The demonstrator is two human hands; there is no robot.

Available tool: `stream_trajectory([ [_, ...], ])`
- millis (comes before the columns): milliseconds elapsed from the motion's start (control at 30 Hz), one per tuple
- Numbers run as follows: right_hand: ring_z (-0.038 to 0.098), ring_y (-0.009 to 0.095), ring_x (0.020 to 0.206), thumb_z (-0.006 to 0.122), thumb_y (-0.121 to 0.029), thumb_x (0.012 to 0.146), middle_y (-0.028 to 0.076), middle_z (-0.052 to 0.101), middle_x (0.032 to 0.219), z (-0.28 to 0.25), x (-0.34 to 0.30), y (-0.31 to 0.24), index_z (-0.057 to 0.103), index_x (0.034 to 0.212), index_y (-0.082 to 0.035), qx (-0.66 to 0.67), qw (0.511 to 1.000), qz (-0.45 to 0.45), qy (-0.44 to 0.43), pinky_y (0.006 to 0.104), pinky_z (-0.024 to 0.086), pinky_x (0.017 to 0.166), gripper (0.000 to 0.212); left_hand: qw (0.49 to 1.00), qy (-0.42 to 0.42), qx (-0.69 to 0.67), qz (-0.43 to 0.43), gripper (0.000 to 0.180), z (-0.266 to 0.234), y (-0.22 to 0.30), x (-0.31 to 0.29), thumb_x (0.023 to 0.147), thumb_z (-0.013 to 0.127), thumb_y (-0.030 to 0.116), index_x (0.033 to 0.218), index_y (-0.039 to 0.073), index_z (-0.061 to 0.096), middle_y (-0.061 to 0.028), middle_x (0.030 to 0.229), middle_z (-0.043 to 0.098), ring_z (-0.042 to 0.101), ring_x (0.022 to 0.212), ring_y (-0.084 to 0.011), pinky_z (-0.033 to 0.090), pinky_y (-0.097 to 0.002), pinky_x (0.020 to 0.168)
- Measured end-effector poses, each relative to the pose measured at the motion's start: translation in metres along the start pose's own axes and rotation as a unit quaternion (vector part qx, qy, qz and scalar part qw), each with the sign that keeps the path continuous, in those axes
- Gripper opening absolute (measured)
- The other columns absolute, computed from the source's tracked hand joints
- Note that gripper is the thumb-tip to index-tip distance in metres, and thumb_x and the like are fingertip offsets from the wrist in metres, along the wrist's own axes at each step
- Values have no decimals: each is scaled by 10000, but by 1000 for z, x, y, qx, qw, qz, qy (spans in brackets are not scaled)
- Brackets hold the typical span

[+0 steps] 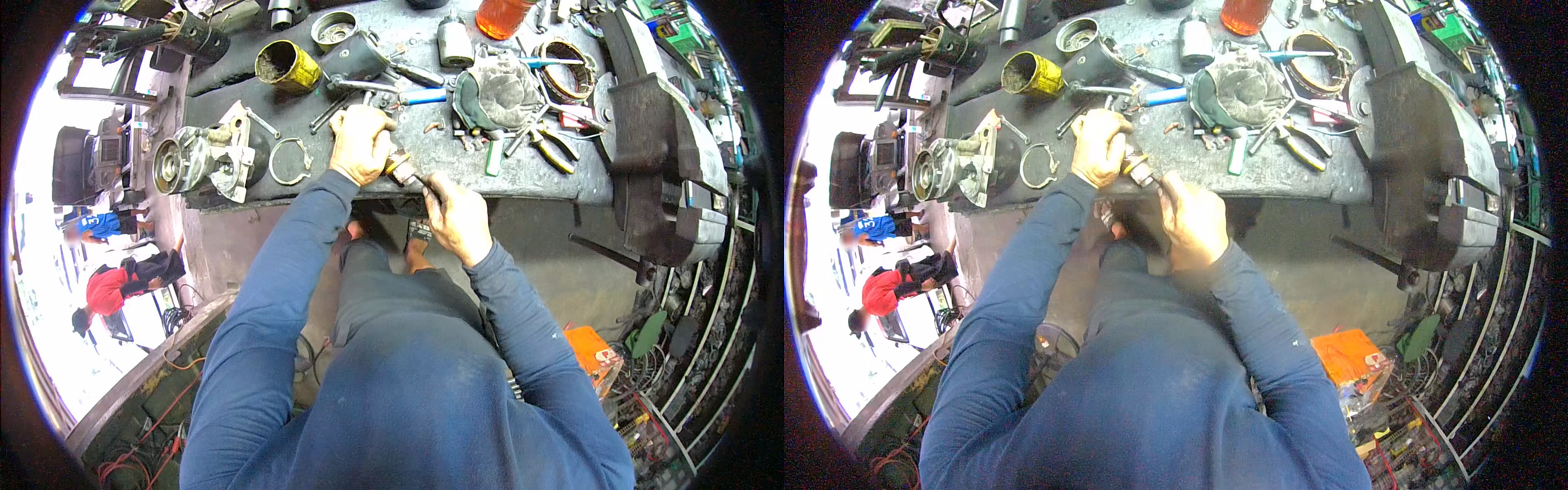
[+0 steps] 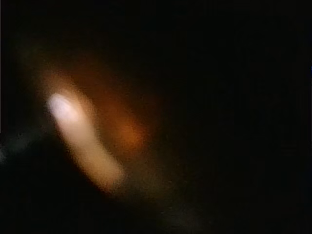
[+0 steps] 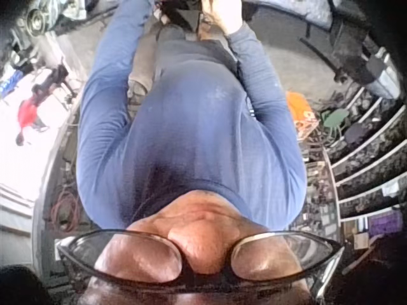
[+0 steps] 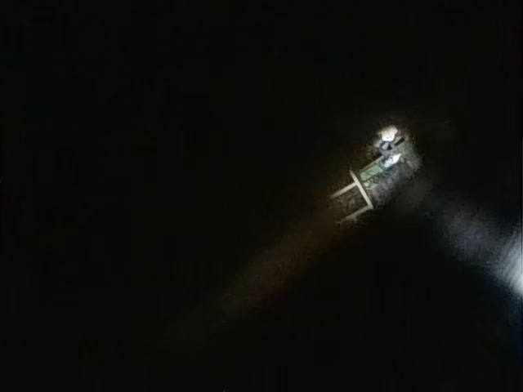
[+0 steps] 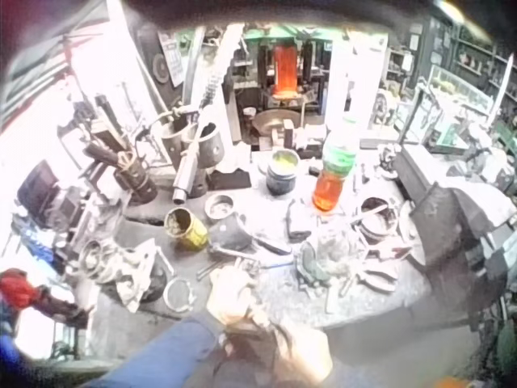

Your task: The person uses a power tool to work on a cylindrical mechanical part at a cluttered workbench. They then walk to a vehicle and hand the part to a person inside.

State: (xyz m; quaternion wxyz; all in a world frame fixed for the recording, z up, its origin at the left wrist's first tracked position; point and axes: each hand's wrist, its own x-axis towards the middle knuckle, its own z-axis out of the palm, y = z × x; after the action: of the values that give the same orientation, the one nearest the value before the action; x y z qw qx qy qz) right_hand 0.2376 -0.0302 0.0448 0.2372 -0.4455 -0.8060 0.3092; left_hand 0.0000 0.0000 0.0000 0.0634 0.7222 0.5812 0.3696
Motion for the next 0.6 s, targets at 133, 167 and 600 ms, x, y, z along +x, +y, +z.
stream_trajectory([
  [133,673,389,657,684,-154,956,164,654,716,17,10,3,627,1024,-103,-1,999,-25,40,481,519,586,102,1000,-5,7,9,178,-6,-2,4,828,651,155,990,146,726,-44,1040,688,604,1077,-272,349,-463,971],
  [167,666,382,639,687,-160,952,145,650,701,21,16,4,618,1018,-117,-2,998,-36,55,481,518,577,104,1000,-8,15,10,178,-9,-2,7,832,649,153,992,146,726,-42,1039,687,603,1076,-271,349,-461,971],
  [600,686,409,694,651,-179,970,174,674,739,-4,-1,9,611,1070,-115,29,999,7,-24,506,533,623,126,970,-146,194,9,232,-4,25,26,855,641,343,886,132,731,-73,955,669,603,1022,-297,352,-520,957],
])
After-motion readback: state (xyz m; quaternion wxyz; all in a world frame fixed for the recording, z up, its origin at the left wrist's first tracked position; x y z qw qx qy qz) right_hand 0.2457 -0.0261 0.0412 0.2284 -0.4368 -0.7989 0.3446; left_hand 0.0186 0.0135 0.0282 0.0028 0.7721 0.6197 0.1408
